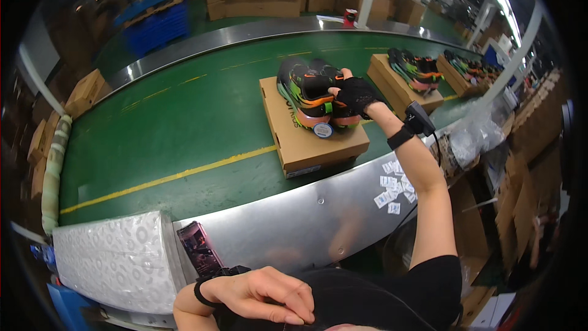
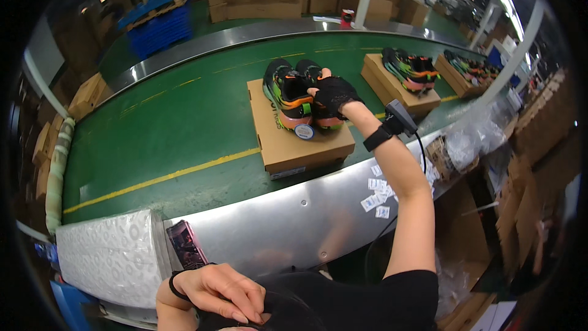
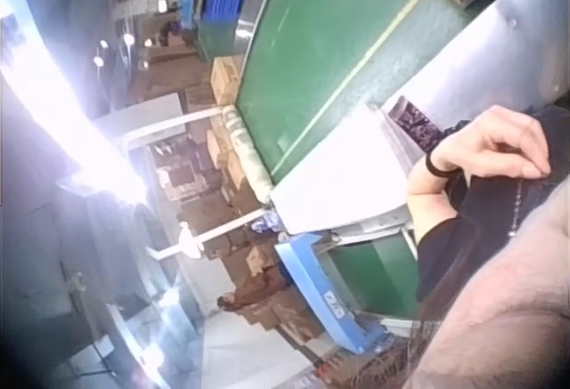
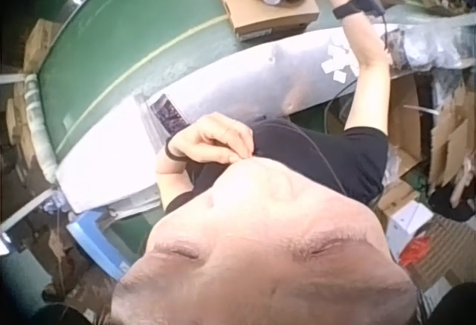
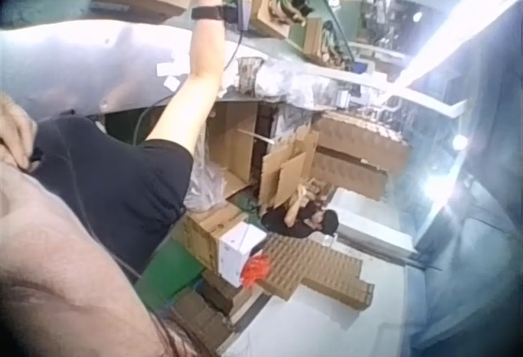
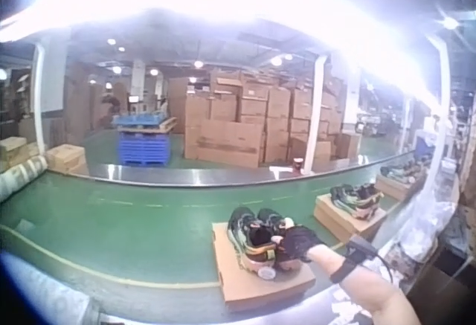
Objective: The recorder is shown packing multiple pairs of shoes into boxes on a factory assembly line.
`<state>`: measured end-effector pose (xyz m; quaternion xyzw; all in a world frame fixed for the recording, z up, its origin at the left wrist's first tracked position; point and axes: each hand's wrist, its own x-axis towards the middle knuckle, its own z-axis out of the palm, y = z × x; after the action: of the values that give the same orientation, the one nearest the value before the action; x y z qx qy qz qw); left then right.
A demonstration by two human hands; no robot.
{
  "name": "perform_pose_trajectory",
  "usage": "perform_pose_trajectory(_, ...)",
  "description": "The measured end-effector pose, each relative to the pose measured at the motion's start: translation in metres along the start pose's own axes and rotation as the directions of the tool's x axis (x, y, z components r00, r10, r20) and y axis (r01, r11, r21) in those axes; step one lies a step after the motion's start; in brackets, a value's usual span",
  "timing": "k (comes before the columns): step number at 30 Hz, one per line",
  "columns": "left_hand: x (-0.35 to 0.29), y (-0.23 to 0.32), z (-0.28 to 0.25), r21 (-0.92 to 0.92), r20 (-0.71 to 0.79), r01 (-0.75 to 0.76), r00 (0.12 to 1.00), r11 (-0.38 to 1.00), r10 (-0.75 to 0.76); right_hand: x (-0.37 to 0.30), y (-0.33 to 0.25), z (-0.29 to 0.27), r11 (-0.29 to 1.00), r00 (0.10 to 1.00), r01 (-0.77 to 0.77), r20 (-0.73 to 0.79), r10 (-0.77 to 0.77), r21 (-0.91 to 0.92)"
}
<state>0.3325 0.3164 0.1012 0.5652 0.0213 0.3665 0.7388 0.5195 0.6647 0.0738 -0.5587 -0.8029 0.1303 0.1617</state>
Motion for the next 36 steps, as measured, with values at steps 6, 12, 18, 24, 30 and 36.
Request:
perform_pose_trajectory(6, 0.007, 0.011, 0.014, 0.186, 0.039, 0.055, 0.997, 0.981, -0.064, 0.05, -0.005, 0.022, 0.962, 0.973, 0.175, 0.188, -0.136, -0.209)
perform_pose_trajectory(12, 0.022, 0.043, 0.048, 0.381, 0.006, -0.464, 0.866, 0.799, 0.5, 0.014, 0.03, 0.038, 0.968, 0.967, 0.235, -0.075, -0.242, -0.086)
perform_pose_trajectory(18, -0.015, 0.063, 0.097, 0.506, 0.286, -0.471, 0.882, 0.722, 0.374, -0.089, 0.011, 0.018, 0.896, 0.879, 0.443, -0.187, -0.438, -0.016)
perform_pose_trajectory(24, -0.021, 0.064, 0.098, 0.482, 0.372, -0.463, 0.877, 0.744, 0.305, -0.203, -0.008, 0.016, 0.75, 0.762, 0.586, 0.108, -0.639, 0.305)
perform_pose_trajectory(30, -0.021, 0.062, 0.092, 0.677, 0.296, -0.369, 0.929, 0.636, 0.223, -0.244, -0.004, 0.045, 0.607, 0.537, 0.783, 0.345, -0.77, 0.135)
perform_pose_trajectory(36, -0.054, 0.053, 0.019, 0.207, -0.126, -0.488, 0.847, 0.848, 0.517, -0.186, -0.008, 0.024, 0.673, 0.644, 0.548, 0.262, -0.719, 0.497)
